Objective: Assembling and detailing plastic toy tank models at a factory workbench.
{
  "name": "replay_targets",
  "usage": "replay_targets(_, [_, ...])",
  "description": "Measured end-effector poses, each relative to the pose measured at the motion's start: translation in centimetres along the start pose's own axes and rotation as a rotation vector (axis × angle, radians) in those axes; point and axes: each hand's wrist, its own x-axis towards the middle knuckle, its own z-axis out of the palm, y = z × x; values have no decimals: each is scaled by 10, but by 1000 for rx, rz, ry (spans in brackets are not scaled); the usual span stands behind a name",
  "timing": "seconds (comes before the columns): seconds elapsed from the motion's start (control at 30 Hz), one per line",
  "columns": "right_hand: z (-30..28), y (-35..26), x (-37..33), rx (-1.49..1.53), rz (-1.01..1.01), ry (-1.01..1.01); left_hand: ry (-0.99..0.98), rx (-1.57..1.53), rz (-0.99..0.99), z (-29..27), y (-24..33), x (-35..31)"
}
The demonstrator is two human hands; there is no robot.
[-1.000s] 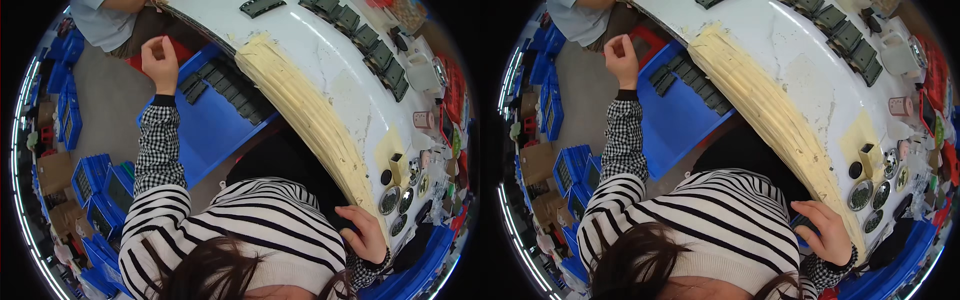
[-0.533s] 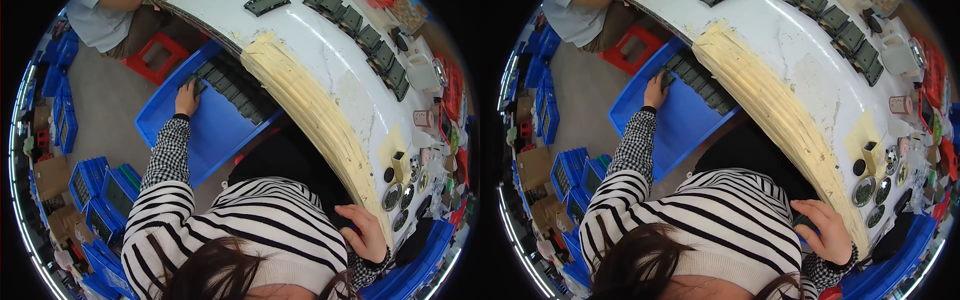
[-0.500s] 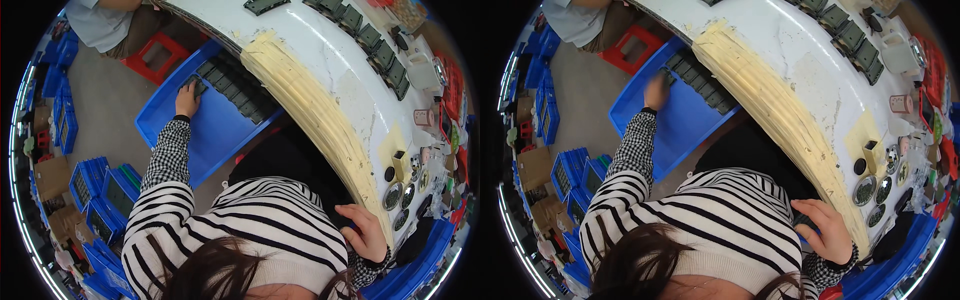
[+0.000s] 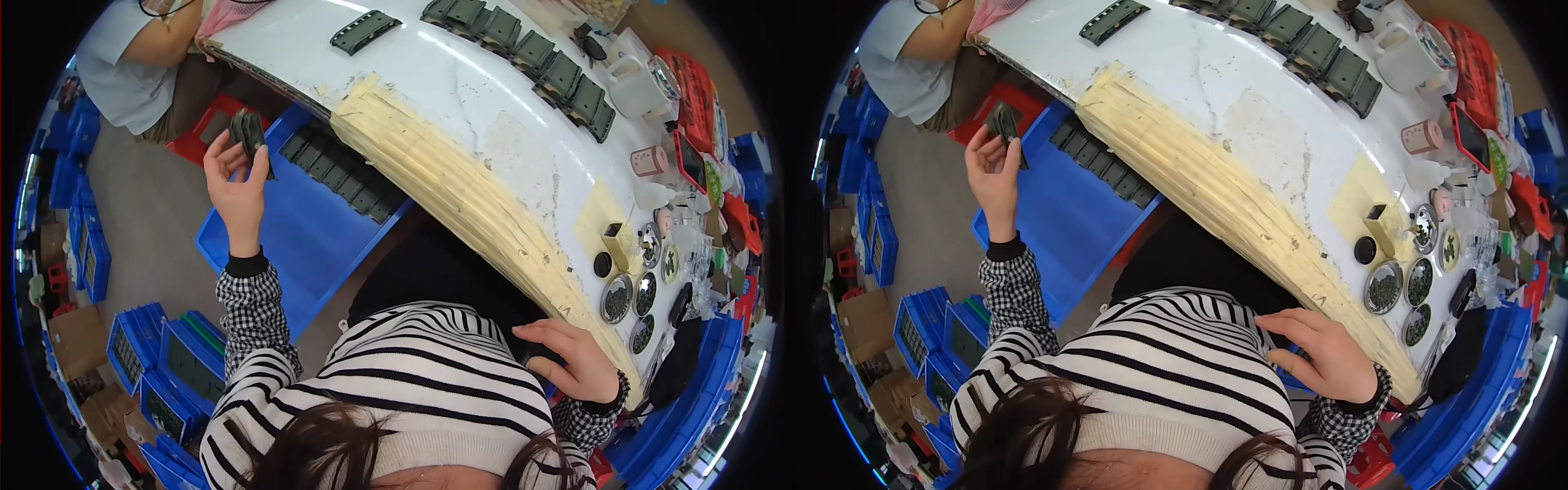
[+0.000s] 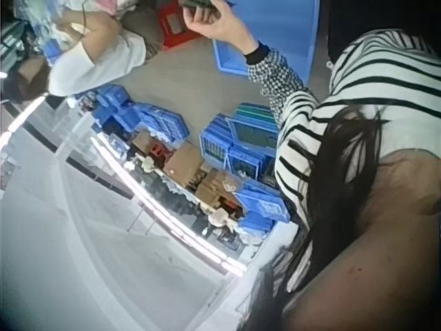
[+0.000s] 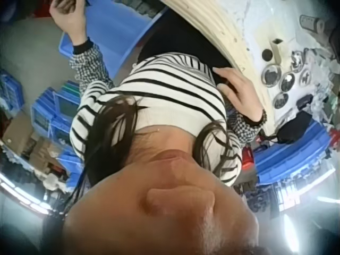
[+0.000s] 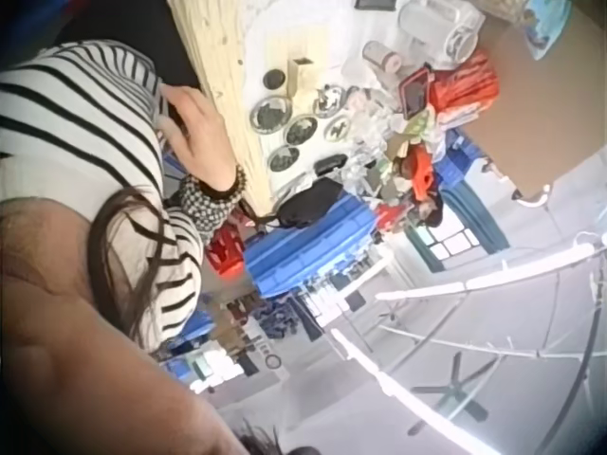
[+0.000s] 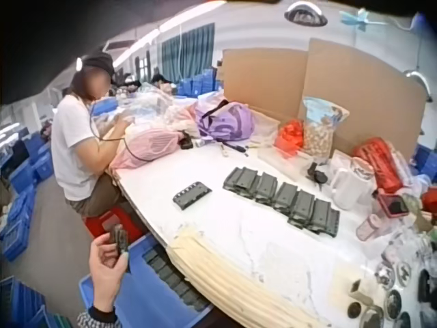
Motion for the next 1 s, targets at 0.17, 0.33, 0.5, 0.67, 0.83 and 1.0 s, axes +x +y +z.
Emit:
replay_targets(0.17, [5,9,3,247,82,365,-453,-150,330,64,103,4])
replay_targets(0.33, [9,15,41,610,6,599,-1087,-34,758,120,132,-27])
replay_targets(0.5, [4,26,63,772,-22,577,-1345,-16,1046,131,138,-33])
replay_targets(0.67, [0,31,71,890,36,478,-1200,16,1384,134,145,-29])
replay_targets(0.83, [2,29,73,1093,34,581,-912,60,1529,143,128,-31])
replay_targets(1.0, [2,26,78,1175,35,700,-885,41,1506,144,120,-28])
